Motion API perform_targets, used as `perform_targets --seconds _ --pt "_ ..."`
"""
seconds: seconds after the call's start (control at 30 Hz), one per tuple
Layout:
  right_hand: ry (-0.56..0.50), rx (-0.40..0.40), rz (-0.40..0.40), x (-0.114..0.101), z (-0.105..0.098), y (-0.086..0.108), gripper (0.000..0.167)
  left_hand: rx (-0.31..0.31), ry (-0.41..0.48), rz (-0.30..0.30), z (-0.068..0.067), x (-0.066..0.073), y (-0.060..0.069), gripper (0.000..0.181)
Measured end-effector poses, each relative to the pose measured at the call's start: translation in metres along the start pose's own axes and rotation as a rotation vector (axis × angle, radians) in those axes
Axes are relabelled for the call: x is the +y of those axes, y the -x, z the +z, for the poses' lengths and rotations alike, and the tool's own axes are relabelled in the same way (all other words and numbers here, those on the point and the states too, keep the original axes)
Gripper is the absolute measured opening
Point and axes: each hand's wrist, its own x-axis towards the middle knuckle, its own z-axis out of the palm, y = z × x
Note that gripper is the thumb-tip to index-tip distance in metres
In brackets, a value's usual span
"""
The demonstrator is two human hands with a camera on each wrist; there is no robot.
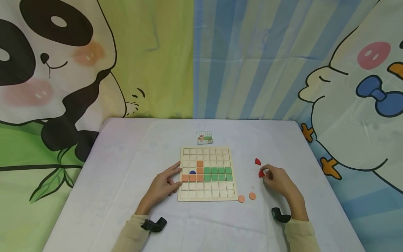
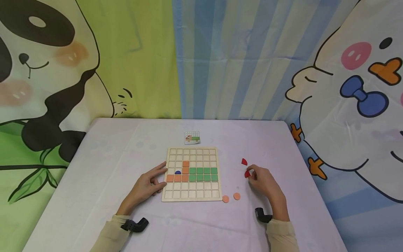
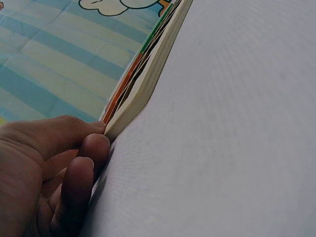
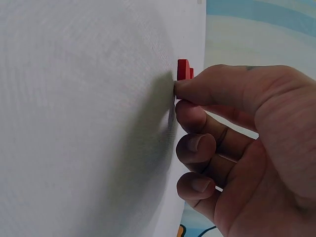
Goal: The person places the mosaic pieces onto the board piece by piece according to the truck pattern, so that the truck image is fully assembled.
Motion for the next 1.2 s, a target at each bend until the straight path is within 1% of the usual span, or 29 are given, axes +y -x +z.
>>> perform_targets --seconds 0.1,0.33,0.67,0.9,1.1,1.2 --pt "-0.002 -0.004 -0.001 0.0 0.0 0.0 0.027 0.0 -0.001 -0.003 0.0 0.0 0.0 0.064" --pt "-0.013 -0.013 0.03 0.002 0.003 0.001 0.026 -0.004 0.0 -0.016 0.0 0.001 0.0 0.064" --pt "0.002 0.011 0.046 0.002 0.007 0.001 0.027 -0.005 0.009 -0.029 -0.001 0.002 -0.001 0.064" --pt "0.002 0.018 0.044 0.001 0.008 0.001 0.028 -0.003 0.005 -0.023 -0.001 0.002 -0.001 0.063" --pt "0.009 0.007 0.092 -0.001 0.01 0.0 0.031 -0.005 0.008 -0.023 0.0 0.003 0.0 0.063" --pt "0.013 0.013 0.09 -0.002 0.011 0.0 0.032 -0.002 0.006 -0.019 0.0 0.003 -0.001 0.063"
